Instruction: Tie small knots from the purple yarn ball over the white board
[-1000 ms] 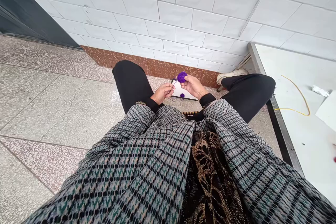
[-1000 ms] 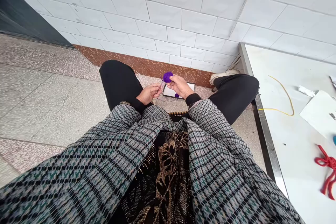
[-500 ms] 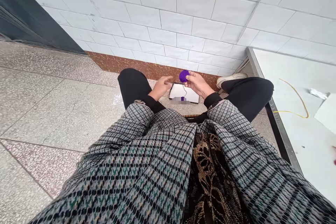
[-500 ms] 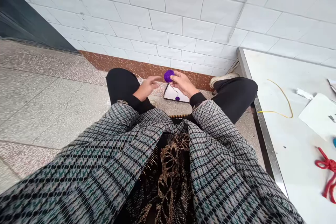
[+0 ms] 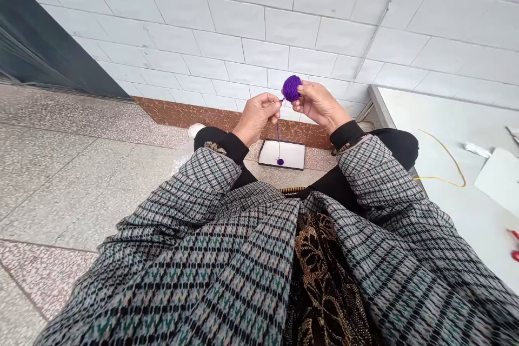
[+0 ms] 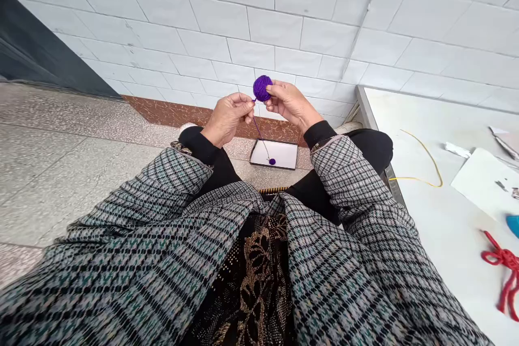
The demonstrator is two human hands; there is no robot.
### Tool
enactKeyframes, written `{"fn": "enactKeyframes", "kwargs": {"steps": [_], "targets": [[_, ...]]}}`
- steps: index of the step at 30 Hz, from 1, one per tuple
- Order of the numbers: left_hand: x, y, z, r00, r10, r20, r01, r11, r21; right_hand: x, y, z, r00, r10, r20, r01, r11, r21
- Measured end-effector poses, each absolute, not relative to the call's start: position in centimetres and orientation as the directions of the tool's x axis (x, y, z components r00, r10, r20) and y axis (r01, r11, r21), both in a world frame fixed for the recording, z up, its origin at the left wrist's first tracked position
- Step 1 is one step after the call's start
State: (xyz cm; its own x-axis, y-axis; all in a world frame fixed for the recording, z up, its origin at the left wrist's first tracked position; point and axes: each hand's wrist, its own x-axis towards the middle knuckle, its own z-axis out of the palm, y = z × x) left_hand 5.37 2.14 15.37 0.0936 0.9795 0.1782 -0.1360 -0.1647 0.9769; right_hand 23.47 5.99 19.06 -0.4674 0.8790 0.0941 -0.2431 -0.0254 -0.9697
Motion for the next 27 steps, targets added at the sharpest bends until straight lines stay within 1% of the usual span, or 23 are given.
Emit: {"fn": "enactKeyframes", "kwargs": {"steps": [5,8,10,12,15,18,20,22,24,26,27], "targets": [[5.1,1.5,15.3,0.202,0.968,0.151,-0.196,-0.111,0.974,23.2,5.3,18.8,-0.504,0.859,0.09,-0.266,-0.056,-0.962],[5.2,1.5,15.3,0.168,0.97,0.175,-0.238,-0.133,0.962,23.1,5.2,18.8,-0.507,0.856,0.097,-0.29,-0.064,-0.955],[5.2,1.6,15.3,0.136,0.972,0.19,-0.238,-0.154,0.959,23.2,5.1,18.8,-0.508,0.855,0.099,-0.303,-0.07,-0.95],[5.2,1.7,15.4,0.149,0.972,0.184,-0.226,-0.148,0.963,23.2,5.1,18.8,-0.51,0.854,0.097,-0.312,-0.079,-0.947],[4.9,1.8,15.4,0.202,0.97,0.137,-0.228,-0.09,0.97,23.3,5.1,18.7,-0.51,0.857,0.075,-0.311,-0.102,-0.945],[4.3,1.9,15.2,0.258,0.959,0.116,-0.302,-0.034,0.953,23.2,5.2,18.6,-0.487,0.872,0.058,-0.332,-0.124,-0.935],[3.8,2.3,14.8,0.322,0.943,0.082,-0.267,0.007,0.964,23.2,5.1,18.5,-0.471,0.881,0.054,-0.358,-0.135,-0.924],[3.3,2.8,14.4,0.284,0.958,0.03,-0.14,0.01,0.99,23.1,5.0,18.5,-0.47,0.881,0.047,-0.364,-0.146,-0.92],[2.9,3.2,14.3,0.149,0.988,0.038,-0.061,-0.029,0.998,23.1,4.9,18.6,-0.462,0.886,0.03,-0.355,-0.154,-0.922],[3.0,3.3,14.4,0.059,0.993,0.098,-0.082,-0.093,0.992,23.1,4.8,18.7,-0.425,0.905,0.013,-0.353,-0.152,-0.923],[3.2,3.2,14.6,0.069,0.99,0.121,-0.102,-0.114,0.988,23.1,4.8,18.8,-0.404,0.915,0.01,-0.354,-0.146,-0.924]]}}
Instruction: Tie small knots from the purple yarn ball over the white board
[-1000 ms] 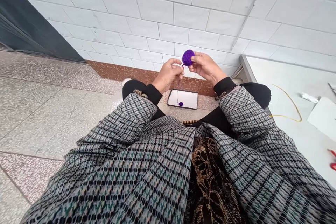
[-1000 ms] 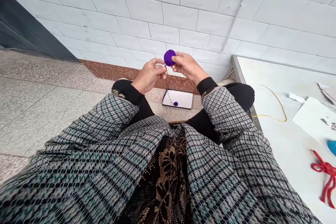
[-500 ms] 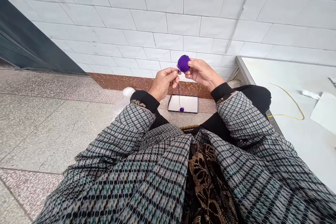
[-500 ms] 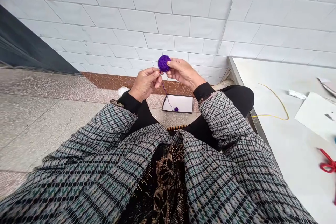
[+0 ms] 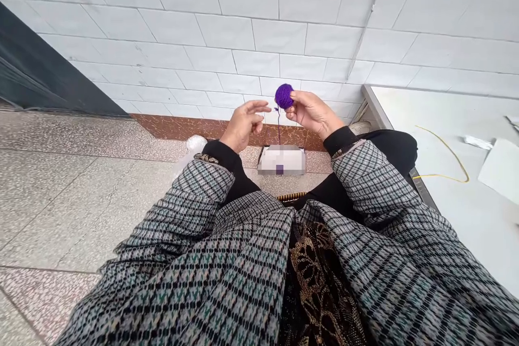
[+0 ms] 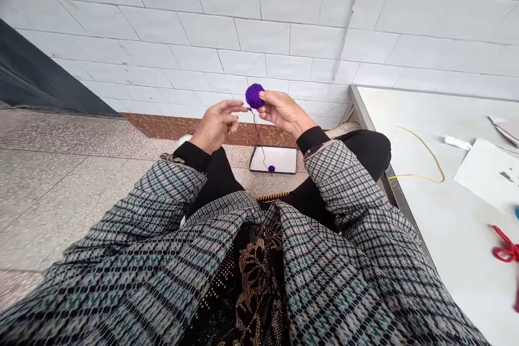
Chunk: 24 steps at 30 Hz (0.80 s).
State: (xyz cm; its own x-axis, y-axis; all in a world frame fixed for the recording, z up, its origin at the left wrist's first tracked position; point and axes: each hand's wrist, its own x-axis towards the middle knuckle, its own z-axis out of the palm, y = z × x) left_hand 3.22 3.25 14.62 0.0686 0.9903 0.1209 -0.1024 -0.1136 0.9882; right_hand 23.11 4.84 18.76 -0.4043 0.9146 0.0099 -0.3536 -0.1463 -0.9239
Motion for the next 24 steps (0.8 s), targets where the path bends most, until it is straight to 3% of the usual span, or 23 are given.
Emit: {"fn": "enactKeyframes", "kwargs": {"steps": [4,10,13,16,18,21,24], "targets": [[5.2,2.7,15.2,0.18,0.972,0.152,-0.116,-0.133,0.984,23.3,5.0,18.9,-0.405,0.914,0.028,-0.323,-0.114,-0.939],[7.4,1.8,14.2,0.106,0.97,0.218,0.069,-0.226,0.972,23.6,5.0,19.0,-0.337,0.939,0.064,-0.248,-0.024,-0.968],[7.5,0.9,13.5,0.145,0.961,0.237,0.23,-0.266,0.936,23.4,5.5,18.6,-0.223,0.97,0.1,-0.127,0.073,-0.989],[7.2,0.2,13.5,0.262,0.949,0.175,0.243,-0.24,0.94,23.3,6.1,17.8,-0.132,0.979,0.152,0.045,0.159,-0.986],[6.6,0.2,13.9,0.274,0.95,0.152,0.223,-0.217,0.95,23.4,6.3,17.4,-0.183,0.976,0.121,0.18,0.154,-0.972],[5.2,0.5,15.0,0.212,0.96,0.184,0.313,-0.245,0.918,23.9,6.0,17.2,-0.422,0.905,-0.057,0.331,0.095,-0.939],[3.9,0.8,16.1,0.21,0.949,0.237,0.42,-0.306,0.854,24.4,5.4,17.2,-0.575,0.805,-0.15,0.327,0.057,-0.943]]}}
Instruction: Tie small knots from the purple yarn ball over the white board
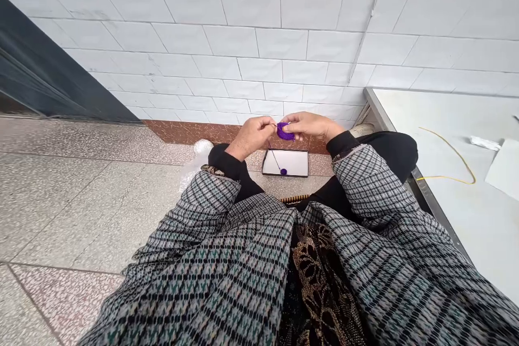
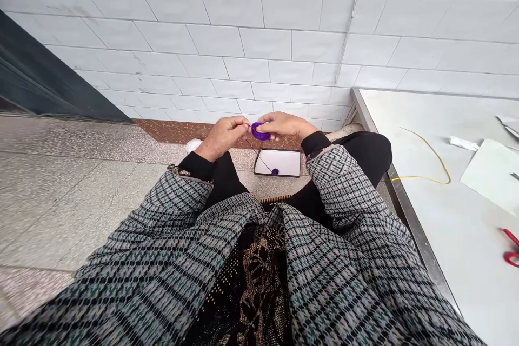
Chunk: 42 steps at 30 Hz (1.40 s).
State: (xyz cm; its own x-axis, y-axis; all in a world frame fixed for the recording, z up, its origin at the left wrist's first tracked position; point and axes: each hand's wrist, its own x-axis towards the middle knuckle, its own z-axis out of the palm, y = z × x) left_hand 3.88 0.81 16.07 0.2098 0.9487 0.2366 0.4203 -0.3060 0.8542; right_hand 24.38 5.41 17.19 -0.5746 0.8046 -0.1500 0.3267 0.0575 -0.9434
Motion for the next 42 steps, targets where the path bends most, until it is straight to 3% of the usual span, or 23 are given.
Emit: {"fn": "enactKeyframes", "kwargs": {"steps": [5,10,13,16,18,20,24,27,31,34,38,42], "targets": [[2.7,1.2,16.5,0.275,0.918,0.287,0.453,-0.387,0.803,24.6,5.1,16.5,-0.686,0.692,-0.224,0.249,-0.066,-0.966],[2.7,2.3,15.0,0.197,0.941,0.273,0.333,-0.327,0.885,24.7,4.6,16.7,-0.719,0.691,-0.08,-0.04,-0.157,-0.987],[3.7,2.2,13.4,0.231,0.956,0.179,0.224,-0.231,0.947,24.5,4.2,17.2,-0.602,0.798,-0.021,-0.154,-0.142,-0.978],[5.0,1.2,12.3,0.362,0.922,0.135,0.255,-0.237,0.937,24.0,4.2,17.2,-0.385,0.923,0.003,-0.225,-0.091,-0.97],[5.6,0.3,12.3,0.469,0.869,0.155,0.319,-0.331,0.888,23.6,4.4,16.7,-0.256,0.967,0.001,-0.184,-0.047,-0.982],[5.6,-0.2,13.1,0.517,0.834,0.192,0.376,-0.423,0.824,23.2,4.6,16.0,-0.202,0.979,-0.013,-0.039,-0.021,-0.999],[3.8,0.3,15.0,0.389,0.869,0.305,0.463,-0.471,0.751,23.2,4.4,14.9,-0.43,0.882,-0.194,0.239,-0.096,-0.966],[2.2,1.5,15.1,0.307,0.901,0.305,0.438,-0.418,0.796,23.6,3.5,15.0,-0.614,0.741,-0.272,0.185,-0.2,-0.962],[1.9,2.6,12.8,0.249,0.949,0.196,0.326,-0.273,0.905,23.8,2.8,15.8,-0.64,0.73,-0.24,0.034,-0.286,-0.958],[3.3,2.4,10.6,0.274,0.953,0.129,0.275,-0.206,0.939,23.6,2.8,16.1,-0.587,0.789,-0.18,-0.077,-0.275,-0.958],[5.4,0.8,9.3,0.399,0.91,0.111,0.334,-0.257,0.907,23.1,2.8,16.1,-0.425,0.892,-0.152,-0.174,-0.246,-0.954],[5.9,-0.1,10.1,0.499,0.838,0.222,0.456,-0.472,0.755,22.3,3.2,15.4,-0.207,0.96,-0.191,-0.011,-0.197,-0.98]]}}
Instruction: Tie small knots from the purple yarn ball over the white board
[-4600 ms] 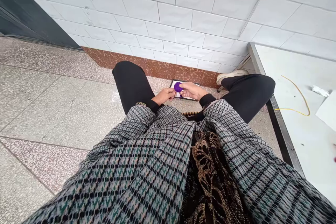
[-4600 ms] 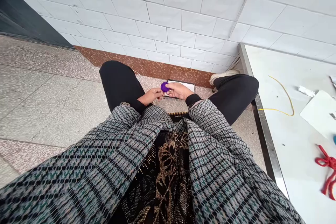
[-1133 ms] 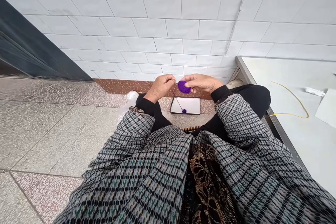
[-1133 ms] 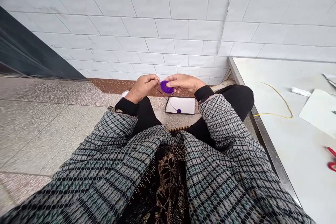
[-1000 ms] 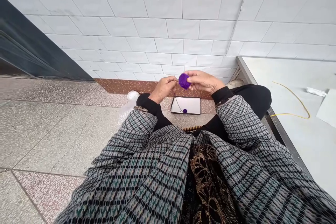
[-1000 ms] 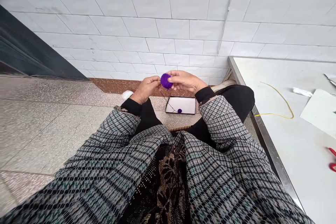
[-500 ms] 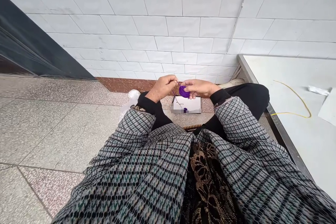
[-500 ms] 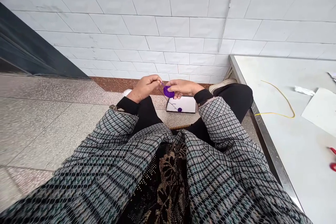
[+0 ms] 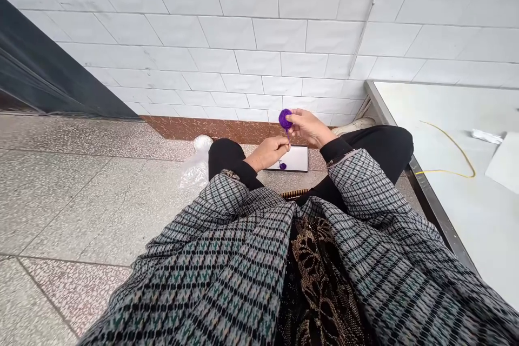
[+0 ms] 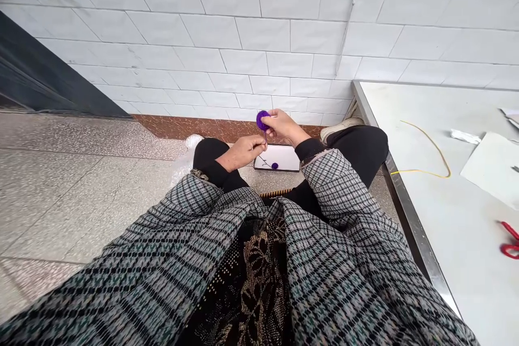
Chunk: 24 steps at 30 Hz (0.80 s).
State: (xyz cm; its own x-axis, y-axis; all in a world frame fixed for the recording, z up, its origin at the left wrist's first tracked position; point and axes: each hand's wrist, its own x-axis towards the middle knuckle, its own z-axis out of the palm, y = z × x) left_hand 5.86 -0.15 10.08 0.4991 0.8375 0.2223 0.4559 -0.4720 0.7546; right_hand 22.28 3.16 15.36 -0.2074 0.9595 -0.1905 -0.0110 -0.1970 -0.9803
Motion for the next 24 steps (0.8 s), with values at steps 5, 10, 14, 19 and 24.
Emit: {"fn": "enactKeyframes", "kwargs": {"steps": [5,10,14,19,24], "targets": [[3.7,0.7,12.0,0.469,0.816,0.339,0.561,-0.572,0.598,22.6,3.6,14.1,-0.339,0.904,-0.258,0.394,-0.113,-0.912],[1.7,1.9,12.6,0.429,0.862,0.269,0.507,-0.476,0.718,24.0,3.4,14.2,-0.695,0.646,-0.316,0.302,-0.136,-0.944],[1.8,2.2,11.2,0.395,0.896,0.203,0.384,-0.362,0.849,24.4,3.8,14.7,-0.65,0.753,-0.102,-0.102,-0.22,-0.97],[3.8,1.2,9.9,0.461,0.882,0.097,0.349,-0.281,0.894,23.3,4.4,14.7,-0.396,0.918,0.0,-0.296,-0.128,-0.947],[3.8,0.7,11.3,0.522,0.841,0.143,0.488,-0.432,0.758,22.6,4.3,13.7,-0.317,0.933,-0.171,0.319,-0.065,-0.946]]}}
